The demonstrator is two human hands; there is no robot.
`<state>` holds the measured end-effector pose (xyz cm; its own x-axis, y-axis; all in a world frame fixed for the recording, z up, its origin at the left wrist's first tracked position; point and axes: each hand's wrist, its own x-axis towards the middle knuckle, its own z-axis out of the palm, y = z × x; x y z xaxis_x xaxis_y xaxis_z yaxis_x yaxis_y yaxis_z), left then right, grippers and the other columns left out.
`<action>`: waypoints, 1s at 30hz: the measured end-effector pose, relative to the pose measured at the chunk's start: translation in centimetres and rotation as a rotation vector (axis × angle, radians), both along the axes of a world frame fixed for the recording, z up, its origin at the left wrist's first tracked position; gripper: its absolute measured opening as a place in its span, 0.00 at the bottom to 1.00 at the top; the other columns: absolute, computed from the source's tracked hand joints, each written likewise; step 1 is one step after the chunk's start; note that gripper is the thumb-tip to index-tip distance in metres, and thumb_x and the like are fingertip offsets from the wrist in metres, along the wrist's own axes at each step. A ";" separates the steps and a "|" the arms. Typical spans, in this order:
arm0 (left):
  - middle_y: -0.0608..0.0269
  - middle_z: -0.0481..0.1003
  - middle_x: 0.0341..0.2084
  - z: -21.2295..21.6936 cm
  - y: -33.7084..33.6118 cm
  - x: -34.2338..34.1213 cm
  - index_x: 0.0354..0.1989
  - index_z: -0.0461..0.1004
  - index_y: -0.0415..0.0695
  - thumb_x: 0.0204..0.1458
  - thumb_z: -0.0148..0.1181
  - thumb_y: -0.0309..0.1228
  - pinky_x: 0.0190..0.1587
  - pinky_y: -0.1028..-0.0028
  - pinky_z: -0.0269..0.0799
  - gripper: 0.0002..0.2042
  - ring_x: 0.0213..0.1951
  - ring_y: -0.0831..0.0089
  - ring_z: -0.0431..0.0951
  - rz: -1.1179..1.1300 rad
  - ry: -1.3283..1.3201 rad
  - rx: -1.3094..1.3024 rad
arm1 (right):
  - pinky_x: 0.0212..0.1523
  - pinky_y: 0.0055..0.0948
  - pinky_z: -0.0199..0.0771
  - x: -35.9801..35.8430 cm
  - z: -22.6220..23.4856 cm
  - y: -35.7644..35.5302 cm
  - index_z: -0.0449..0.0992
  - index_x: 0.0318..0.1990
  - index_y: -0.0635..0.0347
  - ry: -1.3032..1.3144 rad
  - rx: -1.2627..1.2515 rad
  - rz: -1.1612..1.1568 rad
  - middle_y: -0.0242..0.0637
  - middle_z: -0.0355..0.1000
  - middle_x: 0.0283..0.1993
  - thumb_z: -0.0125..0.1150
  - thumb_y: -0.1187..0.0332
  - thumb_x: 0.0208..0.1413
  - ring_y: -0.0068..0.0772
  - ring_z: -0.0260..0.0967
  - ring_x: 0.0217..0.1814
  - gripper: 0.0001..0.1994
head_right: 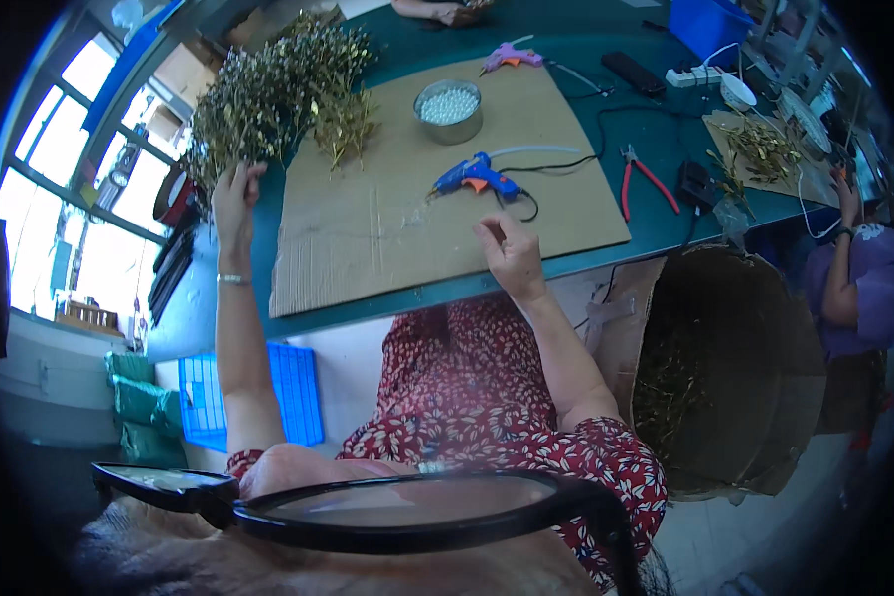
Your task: The person decorates artificial branches by applying hot glue onto the stems with a glue gun and attaching pearl beads from a container by hand.
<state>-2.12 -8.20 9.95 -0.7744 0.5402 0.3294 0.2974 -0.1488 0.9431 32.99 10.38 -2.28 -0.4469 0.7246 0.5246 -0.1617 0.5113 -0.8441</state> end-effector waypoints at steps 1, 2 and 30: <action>0.56 0.76 0.29 0.4 1.9 2.3 0.38 0.67 0.34 0.60 0.47 0.31 0.21 0.84 0.54 0.10 0.19 0.85 0.59 -0.072 -0.091 0.134 | 0.24 0.24 0.65 0.4 0.6 -0.7 0.72 0.31 0.65 -0.067 0.031 0.018 0.38 0.70 0.23 0.59 0.73 0.53 0.26 0.67 0.23 0.04; 0.56 0.76 0.29 0.5 3.5 4.1 0.39 0.67 0.35 0.61 0.46 0.32 0.22 0.85 0.54 0.10 0.19 0.85 0.60 -0.128 -0.134 0.179 | 0.24 0.24 0.65 0.5 0.7 -1.1 0.72 0.31 0.65 -0.094 0.016 0.039 0.38 0.70 0.23 0.59 0.73 0.53 0.26 0.67 0.23 0.04; 0.64 0.70 0.24 -5.1 4.5 15.0 0.56 0.64 0.38 0.62 0.44 0.38 0.25 0.85 0.52 0.19 0.21 0.84 0.56 -0.736 -0.537 0.260 | 0.32 0.25 0.65 12.3 20.7 -4.0 0.70 0.48 0.41 0.491 0.886 0.424 0.23 0.64 0.41 0.54 0.62 0.57 0.23 0.59 0.36 0.11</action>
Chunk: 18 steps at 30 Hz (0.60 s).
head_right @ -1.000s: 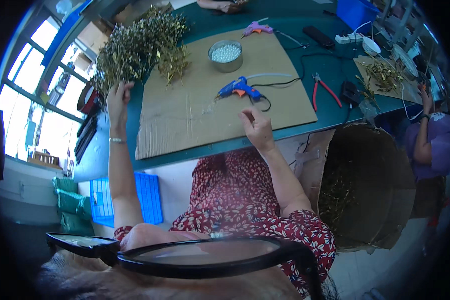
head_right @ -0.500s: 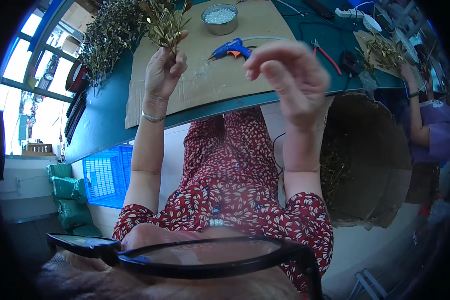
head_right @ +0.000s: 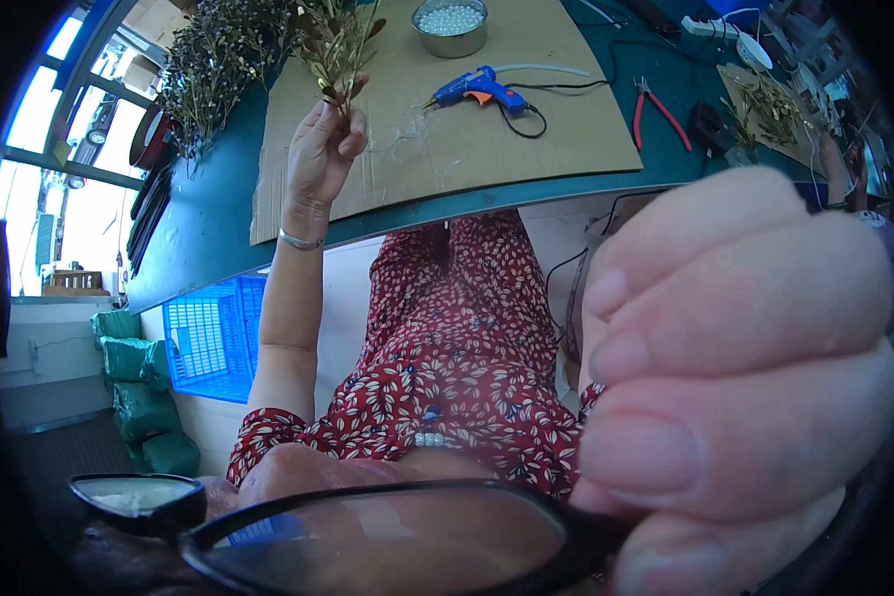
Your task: The person decorates artificial branches by applying hot glue onto the stems with a glue gun and attaching pearl beads from a container by hand.
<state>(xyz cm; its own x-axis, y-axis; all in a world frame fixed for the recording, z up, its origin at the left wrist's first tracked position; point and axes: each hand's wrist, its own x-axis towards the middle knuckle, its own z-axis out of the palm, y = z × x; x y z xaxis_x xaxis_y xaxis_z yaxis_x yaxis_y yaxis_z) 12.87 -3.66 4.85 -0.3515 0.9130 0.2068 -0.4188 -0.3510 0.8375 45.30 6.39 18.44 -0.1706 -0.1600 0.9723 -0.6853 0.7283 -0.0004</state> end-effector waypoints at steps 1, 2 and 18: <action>0.64 0.70 0.24 0.0 -0.1 -0.2 0.56 0.65 0.38 0.62 0.43 0.37 0.25 0.84 0.52 0.19 0.21 0.83 0.56 0.020 0.009 -0.001 | 0.32 0.23 0.64 -0.2 0.1 0.1 0.70 0.47 0.40 0.018 0.005 0.017 0.21 0.64 0.41 0.55 0.62 0.57 0.21 0.59 0.36 0.11; 0.64 0.70 0.24 -0.2 -0.3 -0.2 0.56 0.65 0.38 0.62 0.43 0.37 0.25 0.84 0.53 0.19 0.21 0.83 0.56 0.039 0.018 -0.001 | 0.32 0.22 0.64 -0.2 0.1 0.1 0.71 0.47 0.40 0.034 0.004 0.034 0.19 0.65 0.41 0.55 0.62 0.57 0.20 0.59 0.35 0.10; 0.67 0.69 0.23 -1.4 3.1 -3.0 0.58 0.60 0.33 0.62 0.41 0.40 0.23 0.84 0.51 0.23 0.19 0.84 0.56 -0.083 -0.168 0.011 | 0.31 0.25 0.68 -10.0 -2.0 3.6 0.73 0.43 0.63 -0.185 -0.471 0.021 0.40 0.72 0.39 0.59 0.77 0.51 0.28 0.66 0.32 0.11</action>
